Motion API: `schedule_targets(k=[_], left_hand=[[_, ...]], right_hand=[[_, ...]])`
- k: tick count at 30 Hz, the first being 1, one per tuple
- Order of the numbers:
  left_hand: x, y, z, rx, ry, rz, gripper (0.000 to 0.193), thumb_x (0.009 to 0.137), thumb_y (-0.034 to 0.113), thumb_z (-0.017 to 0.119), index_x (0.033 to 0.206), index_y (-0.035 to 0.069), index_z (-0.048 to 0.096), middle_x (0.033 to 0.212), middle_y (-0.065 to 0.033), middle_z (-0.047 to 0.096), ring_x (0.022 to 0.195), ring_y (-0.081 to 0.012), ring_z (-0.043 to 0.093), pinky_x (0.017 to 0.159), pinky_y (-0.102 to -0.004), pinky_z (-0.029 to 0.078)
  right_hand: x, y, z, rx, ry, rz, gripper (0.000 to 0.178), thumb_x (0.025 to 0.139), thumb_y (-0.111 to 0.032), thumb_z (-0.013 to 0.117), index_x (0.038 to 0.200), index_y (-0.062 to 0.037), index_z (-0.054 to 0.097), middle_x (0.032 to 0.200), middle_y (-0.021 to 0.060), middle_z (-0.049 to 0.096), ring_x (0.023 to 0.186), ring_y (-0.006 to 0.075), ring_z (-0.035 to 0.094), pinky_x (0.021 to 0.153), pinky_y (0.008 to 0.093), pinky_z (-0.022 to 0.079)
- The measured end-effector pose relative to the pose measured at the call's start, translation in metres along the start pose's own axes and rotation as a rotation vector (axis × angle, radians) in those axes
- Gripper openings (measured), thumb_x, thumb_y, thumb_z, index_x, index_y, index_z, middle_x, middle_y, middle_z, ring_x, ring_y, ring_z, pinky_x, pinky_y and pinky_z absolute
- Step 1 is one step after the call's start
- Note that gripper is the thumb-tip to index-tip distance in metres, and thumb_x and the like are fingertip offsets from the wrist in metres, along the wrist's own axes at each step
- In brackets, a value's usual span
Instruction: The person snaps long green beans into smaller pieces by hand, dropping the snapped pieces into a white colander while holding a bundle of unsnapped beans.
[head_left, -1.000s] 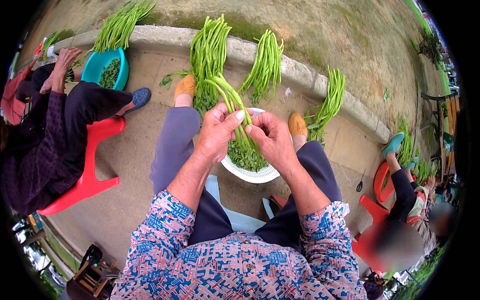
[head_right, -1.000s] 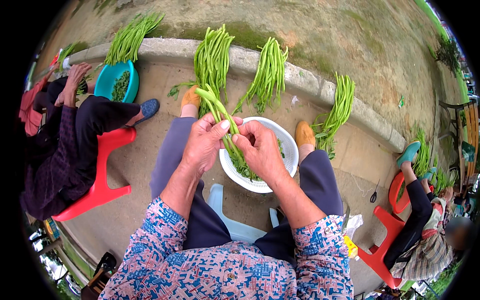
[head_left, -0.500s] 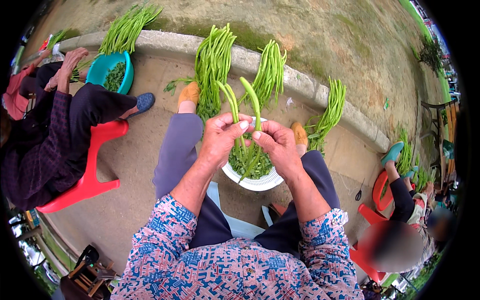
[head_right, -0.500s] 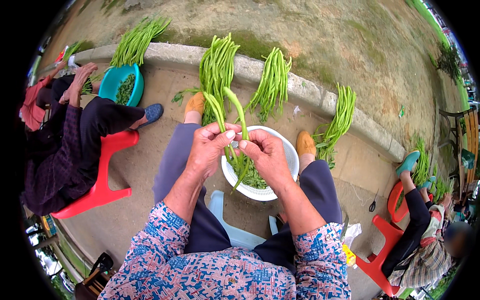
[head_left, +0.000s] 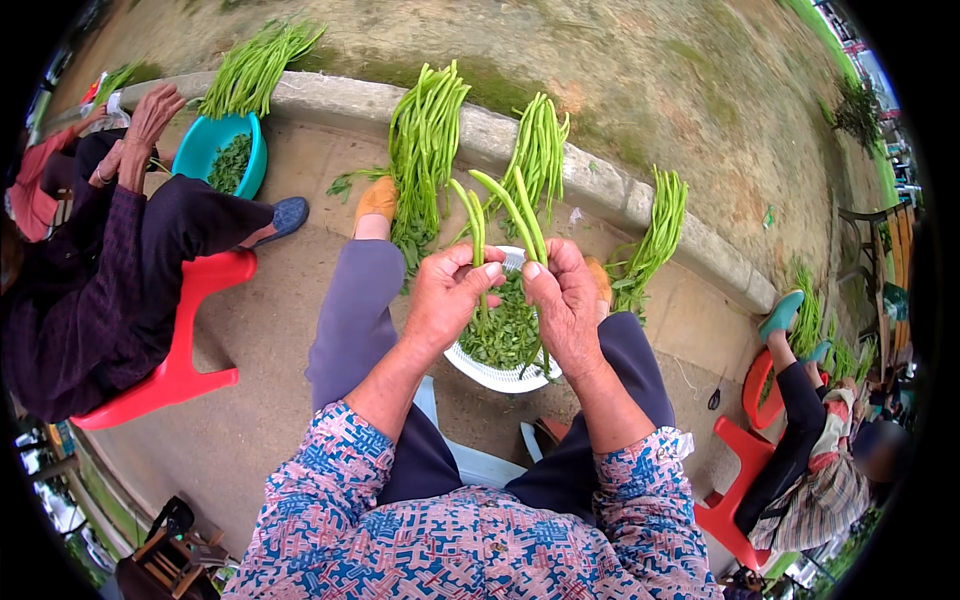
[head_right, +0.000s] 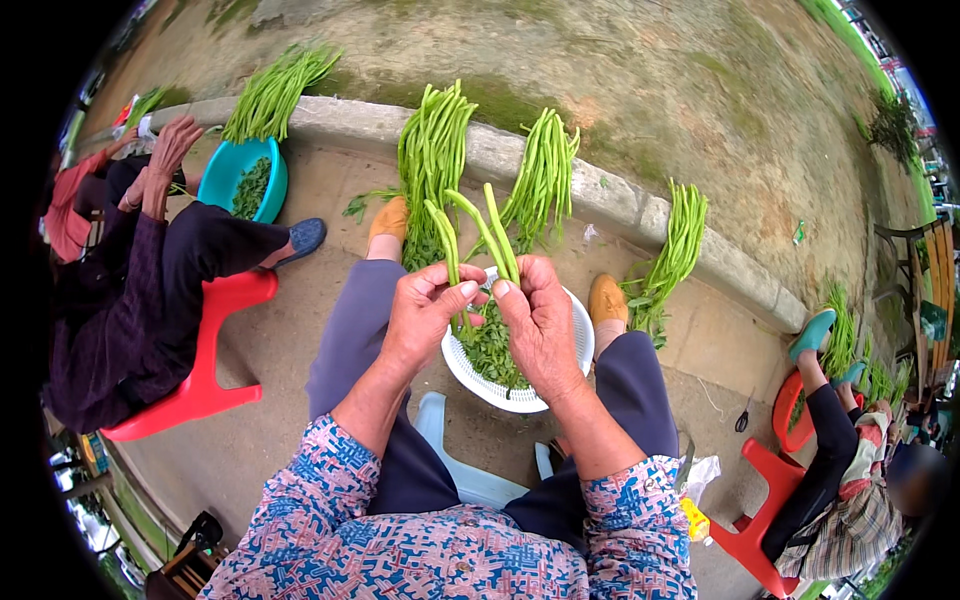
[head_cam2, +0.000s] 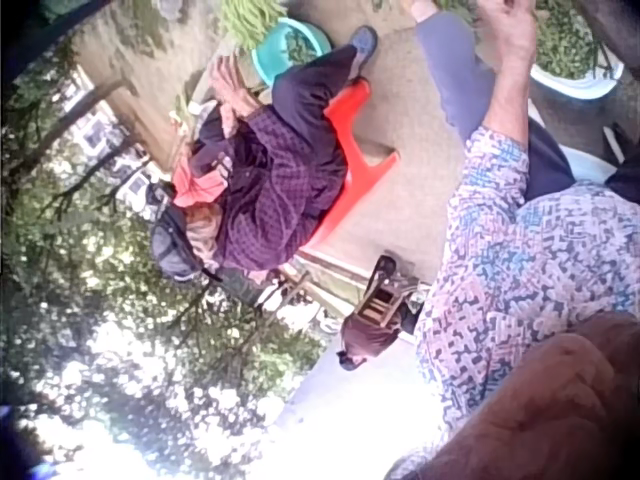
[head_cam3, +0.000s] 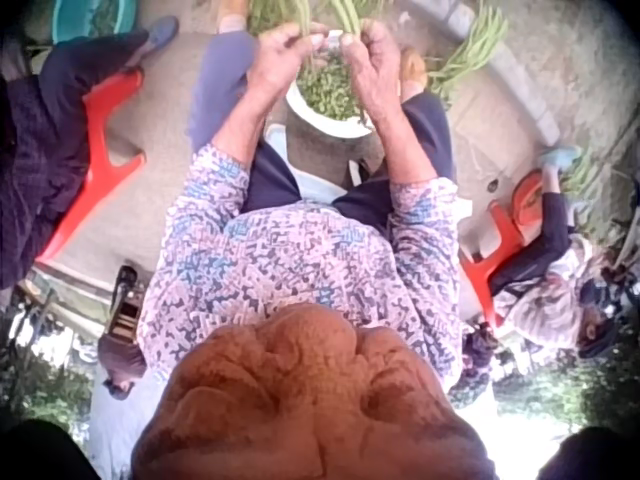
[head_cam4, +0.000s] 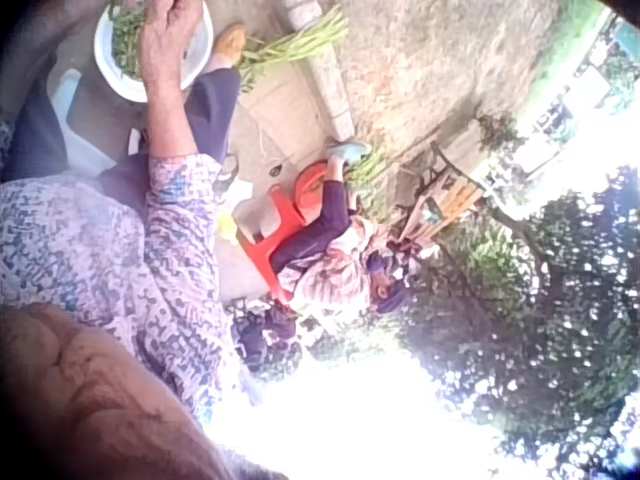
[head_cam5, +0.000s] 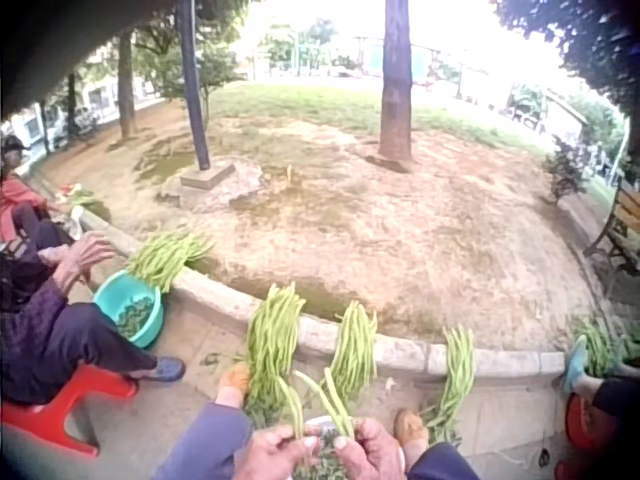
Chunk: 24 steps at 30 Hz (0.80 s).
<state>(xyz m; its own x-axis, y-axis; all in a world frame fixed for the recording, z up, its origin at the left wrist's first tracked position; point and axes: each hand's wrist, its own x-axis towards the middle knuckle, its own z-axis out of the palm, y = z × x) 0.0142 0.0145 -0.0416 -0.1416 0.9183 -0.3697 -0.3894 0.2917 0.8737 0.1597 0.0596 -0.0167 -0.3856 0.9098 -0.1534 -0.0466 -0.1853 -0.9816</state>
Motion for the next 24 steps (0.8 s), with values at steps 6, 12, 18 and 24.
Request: schedule_targets(k=[6, 12, 18, 24], left_hand=[[0.001, 0.007, 0.003, -0.263, -0.03, -0.097, 0.021, 0.09, 0.013, 0.058, 0.107, 0.0, 0.061, 0.1, -0.0087, 0.064, 0.087, -0.0165, 0.063, 0.065, -0.0315, 0.058], [0.0, 0.005, -0.002, -0.312, -0.1, -0.196, 0.028, 0.094, 0.019, 0.052, 0.115, 0.0, 0.057, 0.105, -0.0083, 0.061, 0.091, -0.016, 0.061, 0.074, -0.0324, 0.056], [-0.002, 0.006, -0.001, -0.316, -0.14, -0.198, 0.037, 0.096, 0.025, 0.05, 0.122, 0.0, 0.053, 0.11, -0.008, 0.06, 0.092, -0.0152, 0.06, 0.067, -0.0277, 0.053], [-0.005, 0.008, -0.001, -0.248, -0.157, -0.165, 0.044, 0.095, 0.03, 0.05, 0.128, 0.001, 0.048, 0.115, -0.0091, 0.057, 0.097, -0.0158, 0.058, 0.07, -0.0279, 0.053]], right_hand=[[0.0, -0.005, 0.006, 0.106, -0.028, 0.142, 0.02, 0.093, -0.015, 0.054, 0.104, 0.0012, 0.054, 0.093, 0.0031, 0.061, 0.086, 0.0107, 0.059, 0.072, 0.0238, 0.048], [-0.002, 0.01, 0.016, -0.134, -0.053, -0.038, 0.02, 0.091, -0.014, 0.056, 0.107, -0.0028, 0.06, 0.082, 0.0018, 0.061, 0.073, 0.007, 0.052, 0.066, 0.0239, 0.046], [-0.001, 0.013, 0.01, -0.052, -0.172, 0.149, 0.015, 0.089, -0.013, 0.059, 0.098, -0.0013, 0.063, 0.076, -0.001, 0.06, 0.068, 0.0052, 0.052, 0.062, 0.0225, 0.045], [-0.001, 0.004, 0.006, 0.045, -0.132, 0.319, 0.015, 0.09, -0.012, 0.057, 0.095, -0.0011, 0.065, 0.084, 0.0005, 0.064, 0.077, 0.0064, 0.057, 0.067, 0.023, 0.047]])
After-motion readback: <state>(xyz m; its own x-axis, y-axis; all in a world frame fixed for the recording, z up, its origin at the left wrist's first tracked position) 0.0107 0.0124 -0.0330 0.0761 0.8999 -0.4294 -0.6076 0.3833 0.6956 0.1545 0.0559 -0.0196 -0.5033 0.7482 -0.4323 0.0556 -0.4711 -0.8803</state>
